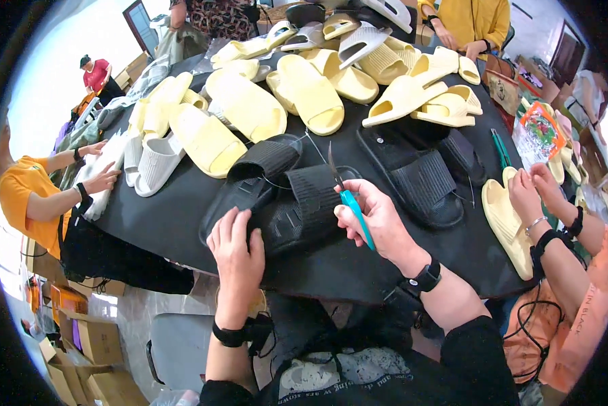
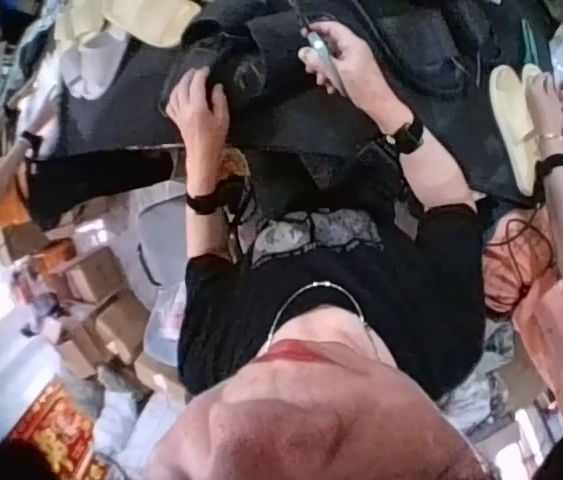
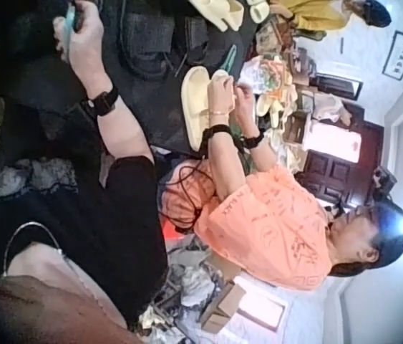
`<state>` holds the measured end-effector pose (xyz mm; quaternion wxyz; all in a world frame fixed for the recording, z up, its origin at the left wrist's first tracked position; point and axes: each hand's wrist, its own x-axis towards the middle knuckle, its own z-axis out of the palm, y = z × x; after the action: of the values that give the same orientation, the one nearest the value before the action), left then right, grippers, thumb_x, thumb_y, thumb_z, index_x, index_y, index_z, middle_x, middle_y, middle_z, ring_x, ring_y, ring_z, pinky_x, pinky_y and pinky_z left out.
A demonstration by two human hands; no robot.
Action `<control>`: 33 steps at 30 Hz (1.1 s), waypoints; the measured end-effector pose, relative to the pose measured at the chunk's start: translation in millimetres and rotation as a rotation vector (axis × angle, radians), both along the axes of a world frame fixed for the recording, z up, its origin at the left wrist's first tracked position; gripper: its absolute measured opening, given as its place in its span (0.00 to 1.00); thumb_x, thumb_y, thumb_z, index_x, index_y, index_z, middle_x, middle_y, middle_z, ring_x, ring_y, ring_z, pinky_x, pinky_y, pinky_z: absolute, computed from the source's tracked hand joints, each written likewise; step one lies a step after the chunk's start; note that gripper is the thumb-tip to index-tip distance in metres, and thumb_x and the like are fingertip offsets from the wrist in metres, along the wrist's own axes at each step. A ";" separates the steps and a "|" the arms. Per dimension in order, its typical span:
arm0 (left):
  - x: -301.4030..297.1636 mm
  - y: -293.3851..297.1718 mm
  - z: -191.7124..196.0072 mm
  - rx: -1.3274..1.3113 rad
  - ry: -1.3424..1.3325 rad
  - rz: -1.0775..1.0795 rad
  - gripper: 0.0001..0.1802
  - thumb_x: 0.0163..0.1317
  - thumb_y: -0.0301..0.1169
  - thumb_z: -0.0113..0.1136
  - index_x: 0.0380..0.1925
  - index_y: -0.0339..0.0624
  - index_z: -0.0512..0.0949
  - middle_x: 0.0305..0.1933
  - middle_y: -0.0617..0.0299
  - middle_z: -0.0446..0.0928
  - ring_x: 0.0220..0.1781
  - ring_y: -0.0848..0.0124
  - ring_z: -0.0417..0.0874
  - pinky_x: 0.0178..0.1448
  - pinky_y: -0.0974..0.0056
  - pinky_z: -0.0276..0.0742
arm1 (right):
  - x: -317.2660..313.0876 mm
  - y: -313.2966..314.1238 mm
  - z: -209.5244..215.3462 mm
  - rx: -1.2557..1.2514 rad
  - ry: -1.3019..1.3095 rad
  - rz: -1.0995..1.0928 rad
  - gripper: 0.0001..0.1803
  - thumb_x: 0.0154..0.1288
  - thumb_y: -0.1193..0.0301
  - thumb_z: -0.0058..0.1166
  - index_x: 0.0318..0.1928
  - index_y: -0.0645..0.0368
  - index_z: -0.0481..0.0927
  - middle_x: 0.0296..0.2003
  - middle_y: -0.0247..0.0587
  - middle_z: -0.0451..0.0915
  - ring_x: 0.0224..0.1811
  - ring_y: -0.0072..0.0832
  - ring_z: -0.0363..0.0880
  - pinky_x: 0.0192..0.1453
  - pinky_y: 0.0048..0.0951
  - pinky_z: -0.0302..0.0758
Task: The recorder is using a pair of snips or small scissors to trim excess threads or material from various slippers on a workbench in a factory setting.
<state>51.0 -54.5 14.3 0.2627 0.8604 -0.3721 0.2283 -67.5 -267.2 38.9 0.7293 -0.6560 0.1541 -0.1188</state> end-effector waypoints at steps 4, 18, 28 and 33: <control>15.5 -20.9 21.6 0.055 -0.006 -0.054 0.25 0.56 0.26 0.57 0.56 0.40 0.68 0.57 0.49 0.70 0.59 0.54 0.70 0.63 0.55 0.60 | 0.5 -0.6 -2.3 -0.007 0.008 0.008 0.20 0.62 0.68 0.56 0.52 0.60 0.69 0.26 0.33 0.75 0.19 0.12 0.70 0.20 0.14 0.67; 32.9 -63.6 8.3 0.112 -0.033 -0.096 0.19 0.57 0.29 0.57 0.51 0.49 0.74 0.36 0.60 0.76 0.40 0.62 0.76 0.44 0.60 0.66 | -0.4 2.1 -2.9 0.026 -0.049 0.047 0.22 0.62 0.67 0.57 0.54 0.60 0.68 0.26 0.32 0.75 0.19 0.13 0.70 0.20 0.15 0.67; 38.3 -60.6 -0.3 -0.072 -0.038 -0.098 0.08 0.58 0.30 0.58 0.38 0.45 0.81 0.36 0.59 0.80 0.39 0.63 0.79 0.44 0.61 0.70 | 1.6 2.5 -4.1 -0.006 -0.012 0.055 0.22 0.62 0.67 0.57 0.53 0.61 0.68 0.26 0.32 0.75 0.19 0.13 0.70 0.19 0.15 0.66; 37.5 -59.8 -0.9 -0.107 -0.022 -0.097 0.07 0.58 0.30 0.58 0.34 0.43 0.81 0.36 0.58 0.81 0.39 0.62 0.80 0.43 0.61 0.71 | 1.5 3.2 -3.5 -0.013 0.000 0.047 0.21 0.62 0.67 0.57 0.53 0.61 0.68 0.26 0.32 0.75 0.19 0.12 0.70 0.19 0.15 0.66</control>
<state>88.5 -114.3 13.4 0.3148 0.8235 -0.4037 0.2443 -66.0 -264.0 35.4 0.7275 -0.6642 0.1380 -0.1027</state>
